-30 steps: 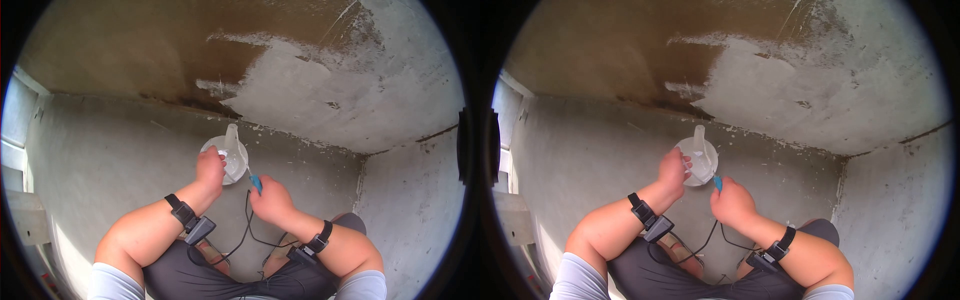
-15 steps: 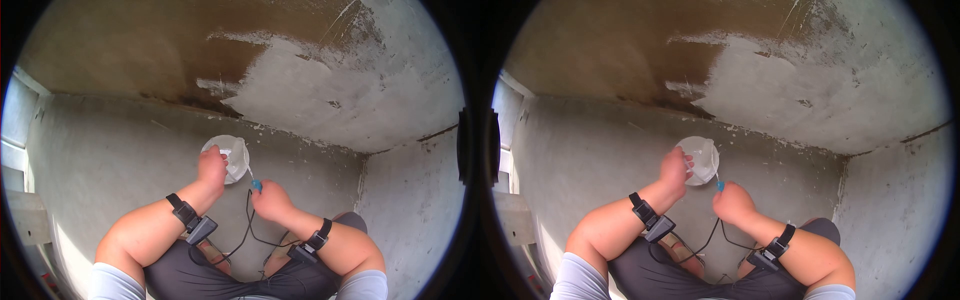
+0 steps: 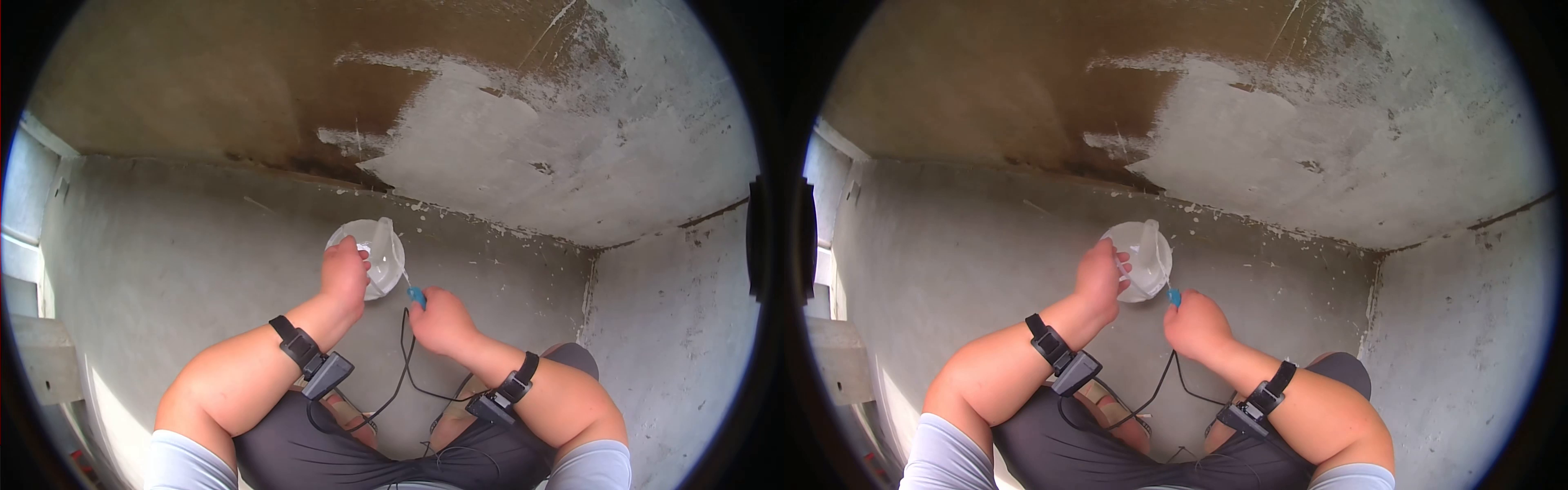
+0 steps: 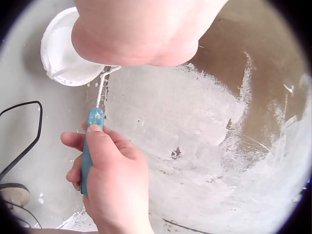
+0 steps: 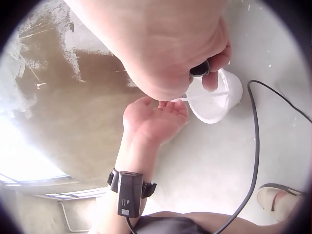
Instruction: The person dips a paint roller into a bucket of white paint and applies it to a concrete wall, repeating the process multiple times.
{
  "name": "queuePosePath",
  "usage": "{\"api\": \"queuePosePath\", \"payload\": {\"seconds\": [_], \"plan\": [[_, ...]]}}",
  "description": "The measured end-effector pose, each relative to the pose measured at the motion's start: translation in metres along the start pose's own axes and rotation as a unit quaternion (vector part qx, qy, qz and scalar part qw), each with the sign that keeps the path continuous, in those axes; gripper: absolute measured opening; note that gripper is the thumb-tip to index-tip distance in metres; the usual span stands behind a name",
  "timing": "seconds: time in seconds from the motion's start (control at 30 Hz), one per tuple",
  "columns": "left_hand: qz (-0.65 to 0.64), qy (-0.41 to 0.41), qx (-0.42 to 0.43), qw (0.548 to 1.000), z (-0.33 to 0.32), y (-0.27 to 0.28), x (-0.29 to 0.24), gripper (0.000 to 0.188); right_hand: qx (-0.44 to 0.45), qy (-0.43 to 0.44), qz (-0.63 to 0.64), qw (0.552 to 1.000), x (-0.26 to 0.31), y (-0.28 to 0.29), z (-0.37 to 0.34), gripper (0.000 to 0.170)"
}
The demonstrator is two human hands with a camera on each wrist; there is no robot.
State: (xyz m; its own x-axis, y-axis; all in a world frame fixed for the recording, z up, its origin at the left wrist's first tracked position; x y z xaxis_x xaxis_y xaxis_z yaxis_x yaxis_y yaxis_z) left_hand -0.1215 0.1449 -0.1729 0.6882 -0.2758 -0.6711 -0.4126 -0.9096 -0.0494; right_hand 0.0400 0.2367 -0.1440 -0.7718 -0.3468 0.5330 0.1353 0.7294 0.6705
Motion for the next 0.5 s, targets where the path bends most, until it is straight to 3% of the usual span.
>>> {"api": "queuePosePath", "payload": {"seconds": [0.23,0.4,0.5], "plan": [[0.003,0.002,-0.003,1.000,0.001,0.000,0.000,0.039,-0.035,0.003,-0.006,0.999,0.010,0.015,-0.004,0.027],[0.002,0.002,0.001,1.000,0.000,0.001,0.000,0.039,-0.063,0.053,-0.012,0.997,0.025,0.025,-0.013,0.027],[0.002,0.002,0.003,1.000,0.002,0.001,0.000,0.039,-0.039,0.044,-0.024,0.998,0.029,0.024,-0.018,0.028]]}}
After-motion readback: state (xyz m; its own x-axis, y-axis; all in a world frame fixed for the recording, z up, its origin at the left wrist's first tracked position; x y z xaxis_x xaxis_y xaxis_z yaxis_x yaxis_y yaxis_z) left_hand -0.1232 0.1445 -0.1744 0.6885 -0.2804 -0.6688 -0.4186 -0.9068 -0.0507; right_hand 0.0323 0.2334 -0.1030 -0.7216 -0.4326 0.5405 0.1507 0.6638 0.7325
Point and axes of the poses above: each hand's wrist, its own z-axis towards the middle knuckle, its own y-axis out of the back of the hand, x = y × z, the point moved 9 cm from there along z, towards the middle knuckle, and after that the axes turned 3 degrees about -z, right-handed, at the moved point
